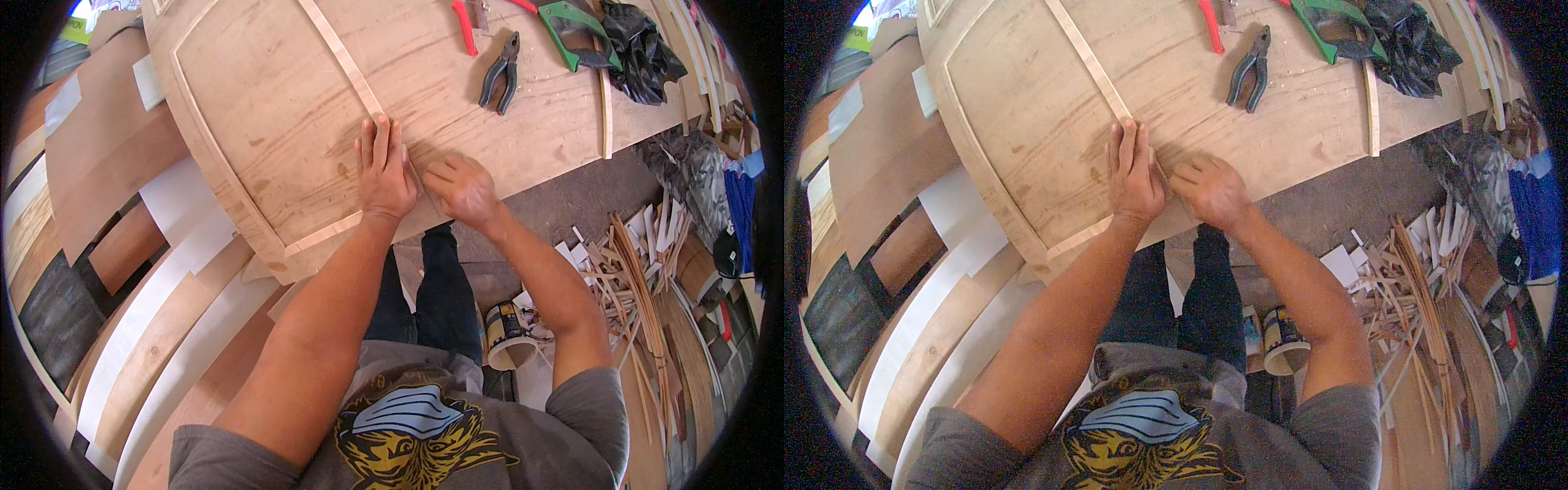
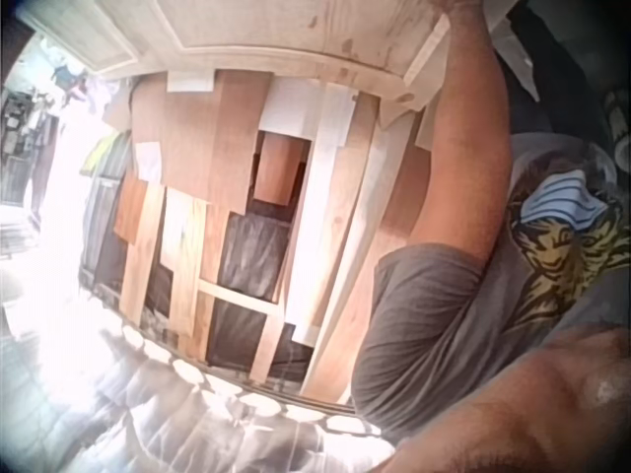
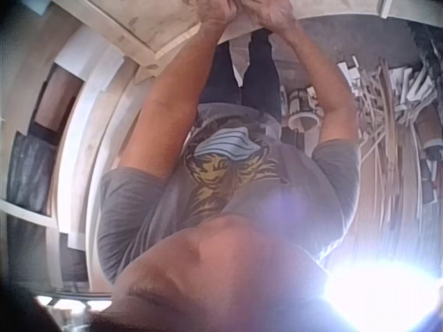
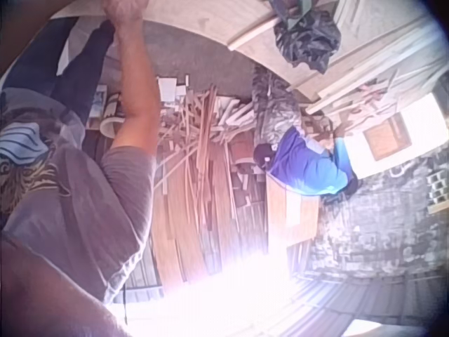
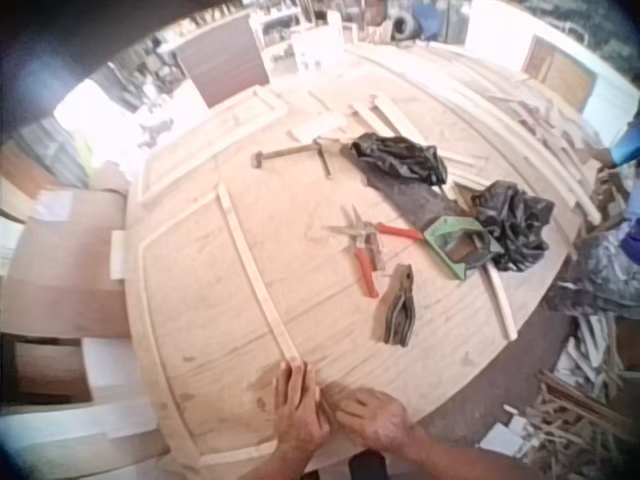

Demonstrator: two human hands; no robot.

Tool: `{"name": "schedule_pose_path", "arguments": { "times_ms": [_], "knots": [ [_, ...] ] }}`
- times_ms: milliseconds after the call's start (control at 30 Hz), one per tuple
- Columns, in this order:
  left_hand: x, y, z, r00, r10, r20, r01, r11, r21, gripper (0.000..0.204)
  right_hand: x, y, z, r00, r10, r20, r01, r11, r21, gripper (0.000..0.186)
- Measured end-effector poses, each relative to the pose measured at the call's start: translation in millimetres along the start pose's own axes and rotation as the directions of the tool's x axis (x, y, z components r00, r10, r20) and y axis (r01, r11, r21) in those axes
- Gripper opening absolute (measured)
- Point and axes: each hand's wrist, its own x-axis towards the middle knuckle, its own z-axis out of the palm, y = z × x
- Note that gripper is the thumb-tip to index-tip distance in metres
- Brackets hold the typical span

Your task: The person hammers small wooden strips into a larger wooden board to form a frame, using a hammer and pins.

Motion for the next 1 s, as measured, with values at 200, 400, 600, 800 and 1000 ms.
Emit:
{"name": "schedule_pose_path", "arguments": {
  "times_ms": [200, 400, 600, 800, 1000],
  "knots": [
    [0, 0, 1, 1.0, 0.002, 0.005, -0.002, 0.999, 0.034, 0.054, 5, 1, 3, 0.998, -0.041, -0.044, 0.043, 0.998, 0.042, 0.014],
    [3, 3, 1, 1.0, 0.002, 0.001, -0.002, 1.0, 0.027, 0.053, 4, 4, 1, 0.999, -0.051, -0.012, 0.052, 0.996, 0.07, 0.015],
    [1, 2, 0, 1.0, -0.004, -0.001, 0.004, 0.999, 0.035, 0.054, -1, 3, -12, 0.995, 0.096, 0.034, -0.099, 0.991, 0.088, 0.025],
    [2, 4, -3, 1.0, -0.014, 0.001, 0.014, 1.0, 0.021, 0.053, 29, 58, -43, 0.942, 0.191, -0.275, -0.298, 0.852, -0.43, 0.038],
    [2, 6, -4, 0.999, -0.032, 0.021, 0.032, 0.999, 0.02, 0.048, 36, 93, -49, 0.877, 0.287, -0.386, -0.467, 0.703, -0.537, 0.037]
  ]
}}
